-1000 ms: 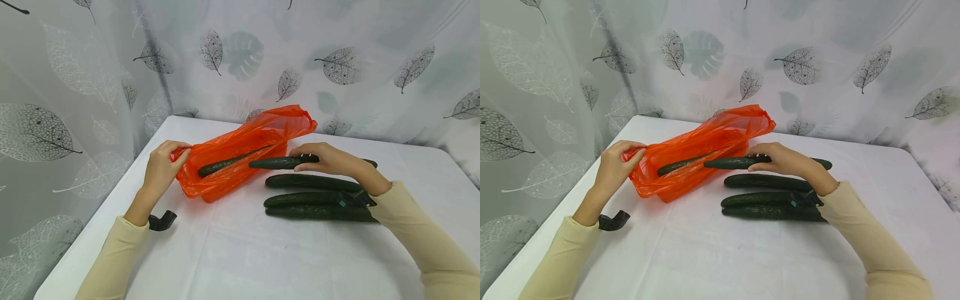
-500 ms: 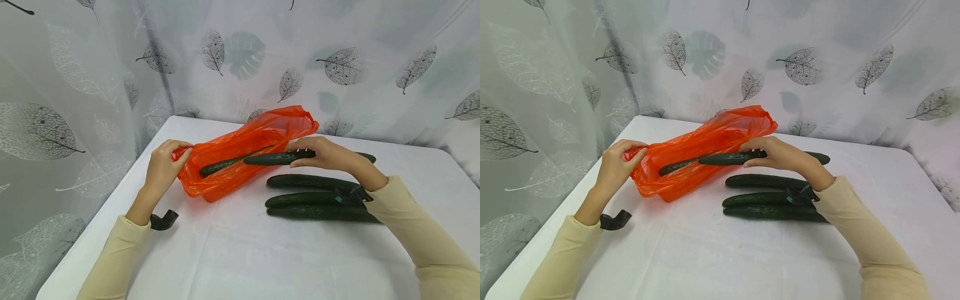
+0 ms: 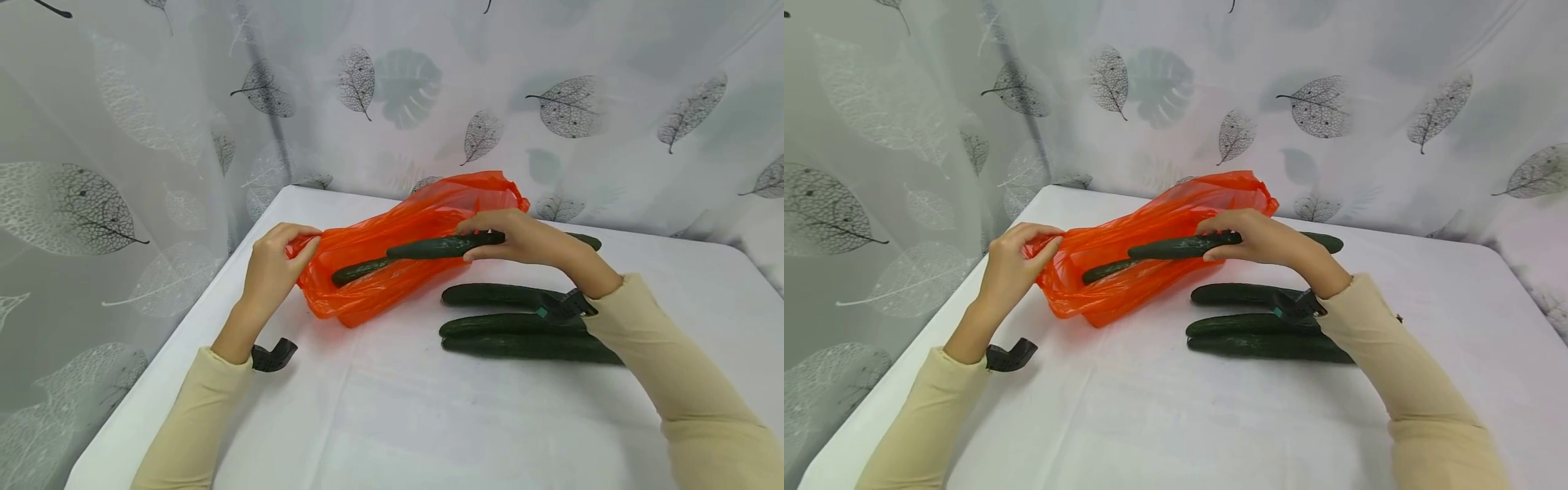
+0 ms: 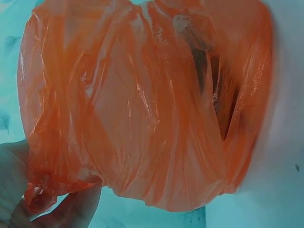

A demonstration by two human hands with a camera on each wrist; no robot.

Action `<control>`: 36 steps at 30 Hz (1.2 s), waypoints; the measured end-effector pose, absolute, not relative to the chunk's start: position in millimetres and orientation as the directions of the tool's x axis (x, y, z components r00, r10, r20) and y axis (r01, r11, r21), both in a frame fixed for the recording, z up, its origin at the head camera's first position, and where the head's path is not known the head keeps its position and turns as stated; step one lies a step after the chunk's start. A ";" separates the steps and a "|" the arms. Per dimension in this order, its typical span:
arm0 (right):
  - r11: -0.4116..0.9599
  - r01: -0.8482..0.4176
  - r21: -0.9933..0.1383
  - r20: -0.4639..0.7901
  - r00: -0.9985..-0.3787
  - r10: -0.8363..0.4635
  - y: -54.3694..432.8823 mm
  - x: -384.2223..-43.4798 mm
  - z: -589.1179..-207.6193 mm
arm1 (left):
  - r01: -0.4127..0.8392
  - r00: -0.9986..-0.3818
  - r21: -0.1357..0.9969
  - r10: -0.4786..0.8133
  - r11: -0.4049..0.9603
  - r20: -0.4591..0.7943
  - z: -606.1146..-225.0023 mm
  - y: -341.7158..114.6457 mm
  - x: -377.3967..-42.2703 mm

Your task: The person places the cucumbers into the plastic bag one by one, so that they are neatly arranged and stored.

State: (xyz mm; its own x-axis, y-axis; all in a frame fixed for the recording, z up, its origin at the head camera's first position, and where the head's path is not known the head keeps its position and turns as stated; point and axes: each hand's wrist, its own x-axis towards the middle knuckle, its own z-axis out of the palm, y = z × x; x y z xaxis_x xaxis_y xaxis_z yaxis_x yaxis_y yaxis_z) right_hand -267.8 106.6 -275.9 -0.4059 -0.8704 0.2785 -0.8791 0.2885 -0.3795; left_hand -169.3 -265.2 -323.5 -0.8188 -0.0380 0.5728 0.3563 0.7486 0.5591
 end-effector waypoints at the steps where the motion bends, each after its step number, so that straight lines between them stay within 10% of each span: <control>1: 0.294 -0.874 -0.387 0.275 -0.414 -0.868 105.2 -268.0 -274.8 | 0.357 -0.820 0.561 -0.038 0.747 0.572 -323.0 -265.0 -169.4; 12: 0.399 -0.857 -0.326 0.243 -0.484 -0.840 86.2 -270.2 -273.0 | 0.332 -0.836 0.571 -0.047 0.751 0.547 -319.9 -265.9 -167.9; 36: 0.343 -0.917 -0.203 0.302 -0.392 -0.869 42.4 -278.8 -279.6 | 0.348 -0.827 0.569 -0.042 0.745 0.560 -323.8 -264.4 -170.5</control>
